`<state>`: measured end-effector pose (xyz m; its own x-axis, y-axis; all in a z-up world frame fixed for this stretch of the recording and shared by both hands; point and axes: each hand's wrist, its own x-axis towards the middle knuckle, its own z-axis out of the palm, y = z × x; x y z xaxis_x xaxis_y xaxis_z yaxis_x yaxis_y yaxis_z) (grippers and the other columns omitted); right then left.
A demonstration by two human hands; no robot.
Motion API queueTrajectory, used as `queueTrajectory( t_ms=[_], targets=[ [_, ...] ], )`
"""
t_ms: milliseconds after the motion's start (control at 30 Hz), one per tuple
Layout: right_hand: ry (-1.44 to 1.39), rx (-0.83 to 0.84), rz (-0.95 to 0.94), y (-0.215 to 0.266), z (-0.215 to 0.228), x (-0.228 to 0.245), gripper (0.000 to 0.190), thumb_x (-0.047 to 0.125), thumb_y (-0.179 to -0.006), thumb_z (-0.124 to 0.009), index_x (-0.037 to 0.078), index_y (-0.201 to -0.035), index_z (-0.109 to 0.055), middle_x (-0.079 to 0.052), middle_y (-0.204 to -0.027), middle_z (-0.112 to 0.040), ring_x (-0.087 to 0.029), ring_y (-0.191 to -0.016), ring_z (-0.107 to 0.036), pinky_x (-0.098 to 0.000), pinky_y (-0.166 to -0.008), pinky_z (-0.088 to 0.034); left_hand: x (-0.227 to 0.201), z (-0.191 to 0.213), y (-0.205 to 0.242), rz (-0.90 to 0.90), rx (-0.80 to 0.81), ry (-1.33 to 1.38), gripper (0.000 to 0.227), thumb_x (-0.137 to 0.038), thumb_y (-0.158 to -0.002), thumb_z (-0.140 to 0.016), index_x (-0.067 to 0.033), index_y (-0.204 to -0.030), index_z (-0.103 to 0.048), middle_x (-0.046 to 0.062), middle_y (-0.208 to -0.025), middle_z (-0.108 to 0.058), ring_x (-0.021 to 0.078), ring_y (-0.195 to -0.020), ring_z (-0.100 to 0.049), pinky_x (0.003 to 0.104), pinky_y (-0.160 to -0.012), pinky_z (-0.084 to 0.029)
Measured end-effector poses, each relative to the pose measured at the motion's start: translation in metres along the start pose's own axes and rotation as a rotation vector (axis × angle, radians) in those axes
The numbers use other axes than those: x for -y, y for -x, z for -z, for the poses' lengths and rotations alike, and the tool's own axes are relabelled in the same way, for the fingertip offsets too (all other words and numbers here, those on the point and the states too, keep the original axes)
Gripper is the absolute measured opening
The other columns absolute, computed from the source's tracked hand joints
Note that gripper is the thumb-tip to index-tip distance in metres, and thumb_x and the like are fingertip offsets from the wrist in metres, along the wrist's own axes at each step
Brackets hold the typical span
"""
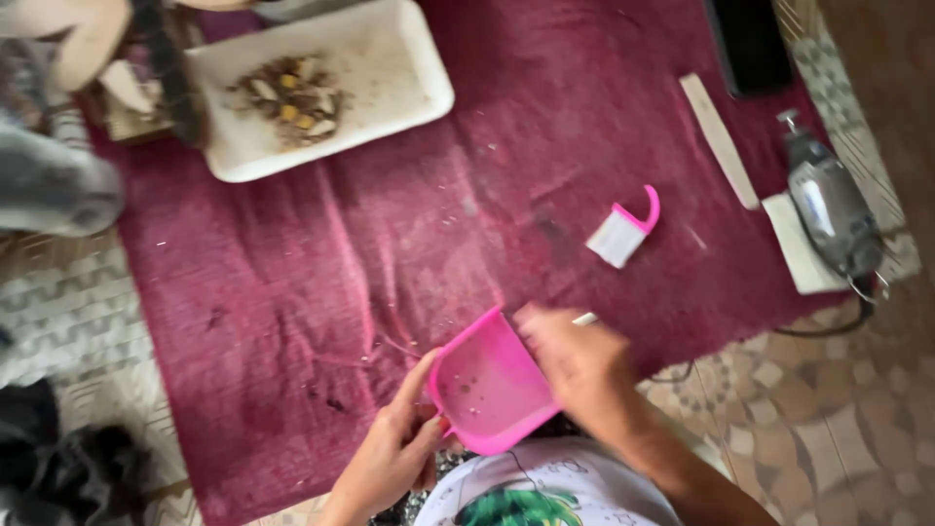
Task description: Cleaning a craft workspace by brushing debris into a dustpan and wiping the surface with a cloth.
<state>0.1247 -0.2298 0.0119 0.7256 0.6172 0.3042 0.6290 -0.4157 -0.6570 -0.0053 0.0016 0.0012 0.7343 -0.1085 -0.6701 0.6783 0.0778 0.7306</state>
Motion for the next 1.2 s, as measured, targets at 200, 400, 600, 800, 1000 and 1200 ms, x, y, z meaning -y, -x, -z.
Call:
queueTrajectory(
  t_ms=[200,400,600,800,1000,1200],
  targets=[
    [0.659,-0.204,-0.467,-0.033,0.048,-0.079,0.049,0.024,-0.1,-0.072,-0.005,-0.138,-0.06,-0.029,-0.134,-0.063,-0.045,-0.11,-0.063,-0.055,-0.085,-0.052,0.003,0.024,0.023,-0.12,0.031,0.079,0.078,-0.004,-0.096,-0.049,-0.0305,-0.164,-0.021,0.011,-0.075,-0.075,0.0108,-0.035,-0.055,0.023,-0.03,-0.045],
    [0.438,-0.115,-0.538,-0.042,0.044,-0.11,0.075,0.023,-0.079,-0.089,-0.008,-0.139,-0.056,-0.021,-0.116,-0.062,-0.032,-0.092,-0.064,-0.0501,-0.087,-0.047,0.03,0.069,0.057,-0.161,-0.183,0.198,0.082,0.0,-0.093,-0.055,-0.0301,-0.163,-0.024,0.012,-0.064,-0.07,0.0121,-0.032,-0.057,0.024,-0.025,-0.045],
    [0.249,0.002,-0.687,-0.059,0.029,-0.067,0.023,0.022,-0.091,-0.076,0.02,-0.114,-0.075,0.0,-0.097,-0.073,-0.017,-0.076,-0.06,-0.0363,-0.069,-0.046,0.037,0.071,0.074,0.006,-0.189,0.062,0.079,-0.002,-0.096,-0.053,-0.0328,-0.164,-0.026,0.011,-0.066,-0.069,0.0125,-0.036,-0.057,0.025,-0.029,-0.051],
    [-0.088,-0.041,-0.265,-0.076,-0.026,-0.019,0.01,-0.001,-0.097,-0.072,-0.002,-0.107,-0.073,-0.013,-0.103,-0.077,-0.019,-0.102,-0.072,-0.0251,-0.099,-0.057,0.045,0.059,0.075,-0.012,-0.253,0.12,0.081,-0.004,-0.093,-0.051,-0.0328,-0.164,-0.024,0.009,-0.072,-0.072,0.0135,-0.034,-0.06,0.027,-0.029,-0.05],
    [0.398,-0.09,-0.077,-0.068,-0.081,0.047,0.015,0.023,-0.102,-0.074,0.012,-0.094,-0.081,-0.004,-0.067,-0.07,-0.018,-0.048,-0.054,-0.0361,-0.04,-0.035,0.039,0.056,0.08,0.099,-0.259,0.102,0.083,-0.004,-0.092,-0.049,-0.0324,-0.165,-0.022,0.009,-0.077,-0.079,0.0136,-0.036,-0.062,0.027,-0.032,-0.05],
    [-0.213,0.175,-0.019,-0.039,-0.096,0.07,0.01,0.004,-0.088,-0.075,0.006,-0.098,-0.076,-0.005,-0.091,-0.079,-0.015,-0.073,-0.073,-0.0288,-0.069,-0.058,0.041,0.058,0.077,0.063,-0.241,0.131,0.083,-0.004,-0.091,-0.051,-0.0304,-0.165,-0.022,0.01,-0.076,-0.079,0.0145,-0.035,-0.062,0.027,-0.029,-0.048]
  ],
)
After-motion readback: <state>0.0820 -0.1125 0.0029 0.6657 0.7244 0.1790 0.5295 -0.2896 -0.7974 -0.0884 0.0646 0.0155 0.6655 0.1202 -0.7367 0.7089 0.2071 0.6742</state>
